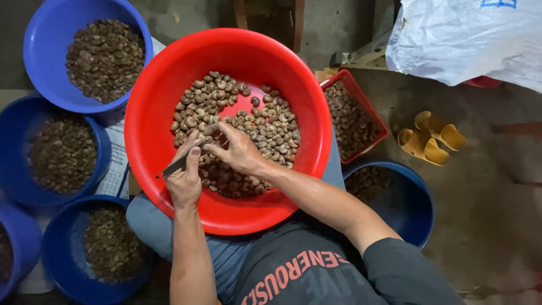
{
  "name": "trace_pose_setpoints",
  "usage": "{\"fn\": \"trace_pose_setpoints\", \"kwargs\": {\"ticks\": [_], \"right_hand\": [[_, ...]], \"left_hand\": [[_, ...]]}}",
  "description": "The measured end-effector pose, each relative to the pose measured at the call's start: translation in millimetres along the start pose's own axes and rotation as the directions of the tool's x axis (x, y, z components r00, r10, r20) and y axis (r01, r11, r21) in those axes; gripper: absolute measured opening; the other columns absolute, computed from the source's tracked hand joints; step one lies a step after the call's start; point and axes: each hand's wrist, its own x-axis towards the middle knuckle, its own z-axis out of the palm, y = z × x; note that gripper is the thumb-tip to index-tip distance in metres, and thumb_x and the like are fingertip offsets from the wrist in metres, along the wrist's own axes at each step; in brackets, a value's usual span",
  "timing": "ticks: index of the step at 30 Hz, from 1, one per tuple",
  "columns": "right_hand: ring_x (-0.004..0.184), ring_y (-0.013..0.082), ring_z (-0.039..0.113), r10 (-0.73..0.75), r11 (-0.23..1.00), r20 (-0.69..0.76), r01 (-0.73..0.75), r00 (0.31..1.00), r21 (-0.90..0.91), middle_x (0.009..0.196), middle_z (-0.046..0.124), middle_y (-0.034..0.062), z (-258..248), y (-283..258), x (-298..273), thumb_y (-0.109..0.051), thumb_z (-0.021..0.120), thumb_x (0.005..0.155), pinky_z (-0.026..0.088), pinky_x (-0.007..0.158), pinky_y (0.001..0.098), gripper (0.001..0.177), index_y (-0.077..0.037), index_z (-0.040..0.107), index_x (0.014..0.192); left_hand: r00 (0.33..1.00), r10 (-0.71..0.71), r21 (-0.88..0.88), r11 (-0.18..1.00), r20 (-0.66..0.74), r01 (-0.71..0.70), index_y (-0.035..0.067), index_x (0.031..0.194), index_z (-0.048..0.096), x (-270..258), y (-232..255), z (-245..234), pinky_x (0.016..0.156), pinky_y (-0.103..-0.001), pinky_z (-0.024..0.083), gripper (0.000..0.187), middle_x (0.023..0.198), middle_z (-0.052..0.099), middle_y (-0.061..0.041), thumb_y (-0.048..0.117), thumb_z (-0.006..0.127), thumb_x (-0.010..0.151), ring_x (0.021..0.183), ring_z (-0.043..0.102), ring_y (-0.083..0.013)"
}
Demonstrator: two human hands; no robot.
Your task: Manually peeling or cracking open nuts one by one using a small knife and sorting them into different bowls.
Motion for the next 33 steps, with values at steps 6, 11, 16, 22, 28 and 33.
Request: {"fn": "trace_pose_setpoints", "kwargs": {"ticks": [6,11,16,22,28,33], "right_hand": [[0.083,0.0345,0.073,0.018,0.999,-0.023,-0.019,1.0,-0.047,0.102,0.07,0.0221,-2,-12,0,-0.018,0.077,0.094,0.06,0.063,0.0471,0.035,-0.002,0.061,0.12],[0.084,0.0355,0.073,0.01,1.0,0.001,-0.009,1.0,-0.027,0.105,0.071,0.023,-1,-4,0,-0.016,0.076,0.095,0.061,0.067,0.0477,0.033,-0.002,0.062,0.121],[0.085,0.0375,0.073,0.034,0.998,0.013,-0.033,0.999,-0.045,0.105,0.072,0.0225,1,1,-1,-0.017,0.076,0.094,0.06,0.066,0.0499,0.032,-0.003,0.062,0.12],[0.091,0.0381,0.074,0.06,0.998,-0.002,-0.06,0.998,0.011,0.104,0.074,0.0222,-2,-13,2,-0.019,0.074,0.096,0.06,0.072,0.0469,0.03,-0.001,0.066,0.119],[0.097,0.0366,0.074,0.111,0.992,0.014,-0.112,0.994,0.054,0.104,0.075,0.0218,-4,-16,0,-0.024,0.08,0.091,0.06,0.078,0.0466,0.033,-0.003,0.07,0.114],[0.089,0.0168,0.069,0.22,0.851,0.159,-0.269,0.962,0.451,0.107,0.072,0.0186,-2,-3,0,-0.012,0.078,0.094,0.065,0.065,0.032,0.04,0.002,0.061,0.127]], "left_hand": [[1.0,0.007,0.02,1.0,-0.015,-0.007,-0.001,0.12,0.072,0,1,1,0.113,-0.051,0.046,0.021,0.127,0.07,-0.024,0.013,0.061,0.11,0.128,0.062,-0.0373],[0.998,-0.036,-0.036,0.999,-0.05,0.034,-0.005,0.123,0.068,-1,-9,-4,0.103,-0.047,0.055,0.024,0.127,0.069,-0.026,0.012,0.057,0.111,0.124,0.064,-0.0369],[0.999,0.016,0.053,0.999,-0.05,-0.014,-0.002,0.118,0.073,-1,-8,-2,0.111,-0.045,0.05,0.02,0.123,0.071,-0.024,0.011,0.063,0.108,0.124,0.065,-0.033],[0.999,0.021,0.0,1.0,-0.046,-0.021,-0.002,0.119,0.073,1,-7,-2,0.107,-0.048,0.052,0.02,0.123,0.072,-0.023,0.012,0.064,0.107,0.122,0.067,-0.0349],[0.994,0.007,-0.021,1.0,-0.108,-0.009,-0.006,0.119,0.069,0,-8,-5,0.107,-0.049,0.052,0.022,0.12,0.071,-0.027,0.01,0.058,0.11,0.121,0.066,-0.0362],[0.997,0.013,-0.017,1.0,-0.074,-0.014,-0.006,0.119,0.07,0,-7,-4,0.107,-0.05,0.051,0.021,0.121,0.071,-0.027,0.009,0.059,0.109,0.122,0.066,-0.0371]]}}
